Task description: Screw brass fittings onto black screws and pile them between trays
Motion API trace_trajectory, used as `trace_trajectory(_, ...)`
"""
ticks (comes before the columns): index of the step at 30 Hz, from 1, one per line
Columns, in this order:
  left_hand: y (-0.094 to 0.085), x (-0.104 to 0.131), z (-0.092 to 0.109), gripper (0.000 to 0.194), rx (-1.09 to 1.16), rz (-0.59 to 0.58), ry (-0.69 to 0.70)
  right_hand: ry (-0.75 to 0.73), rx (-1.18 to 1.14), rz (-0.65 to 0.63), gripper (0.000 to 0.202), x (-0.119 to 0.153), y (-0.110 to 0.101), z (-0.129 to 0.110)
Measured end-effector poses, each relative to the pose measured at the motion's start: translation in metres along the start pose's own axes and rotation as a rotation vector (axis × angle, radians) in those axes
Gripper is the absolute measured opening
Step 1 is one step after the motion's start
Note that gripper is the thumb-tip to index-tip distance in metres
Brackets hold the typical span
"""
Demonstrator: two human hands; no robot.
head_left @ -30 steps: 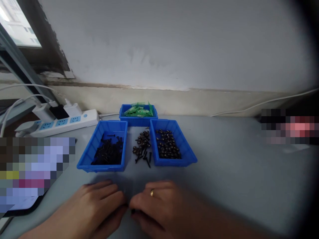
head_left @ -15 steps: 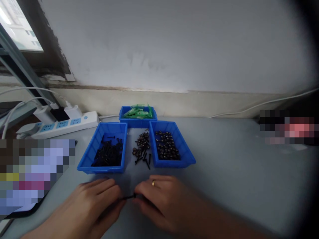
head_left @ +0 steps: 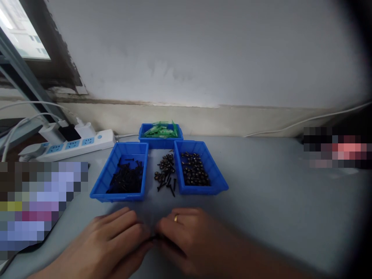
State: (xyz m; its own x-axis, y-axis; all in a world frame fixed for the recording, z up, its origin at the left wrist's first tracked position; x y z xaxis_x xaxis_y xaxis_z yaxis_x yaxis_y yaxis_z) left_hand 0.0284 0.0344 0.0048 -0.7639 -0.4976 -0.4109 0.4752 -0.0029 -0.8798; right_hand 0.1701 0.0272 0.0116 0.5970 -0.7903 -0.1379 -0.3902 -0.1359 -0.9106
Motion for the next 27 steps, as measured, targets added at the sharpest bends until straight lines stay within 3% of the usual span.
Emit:
trace_trajectory(6,-0.01,-0.01,0.016,0.016,-0.023,-0.016,0.092,-0.041,-0.022,-0.011,0.009,0.003,0.01,-0.006)
trace_trajectory(11,-0.02,-0.021,0.026,0.028,-0.026,-0.003,0.218,0.015,-0.103,-0.052,0.011,0.002,0.009,-0.004)
trace_trajectory(14,-0.019,-0.019,0.018,0.023,0.006,0.018,0.139,0.037,-0.168,-0.029,0.008,0.002,0.0,0.001)
trace_trajectory(19,-0.011,-0.006,0.004,0.02,0.013,0.048,-0.004,0.056,-0.308,0.196,0.003,0.006,-0.021,0.006)
trace_trajectory(24,-0.009,-0.002,0.002,0.021,0.014,0.063,-0.032,-0.02,-0.368,0.198,0.008,0.009,-0.022,-0.005)
trace_trajectory(27,-0.014,-0.007,0.002,0.017,0.002,0.077,-0.023,0.015,-0.378,0.179,0.015,0.007,-0.021,-0.001)
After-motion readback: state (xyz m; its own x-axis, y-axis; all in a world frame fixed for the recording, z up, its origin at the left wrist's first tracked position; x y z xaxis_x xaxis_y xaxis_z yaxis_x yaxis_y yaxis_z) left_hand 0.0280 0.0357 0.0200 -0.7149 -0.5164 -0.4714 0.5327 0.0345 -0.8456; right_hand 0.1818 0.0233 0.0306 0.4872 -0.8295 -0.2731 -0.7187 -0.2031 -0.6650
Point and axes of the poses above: each hand's wrist, its own x-axis away from the middle knuckle, its own y-axis out of the palm, z = x × y, the point moved 6 cm from there along -x, towards the middle knuckle, and after that the axes turned 5 degrees about y, right-handed, at the moved point
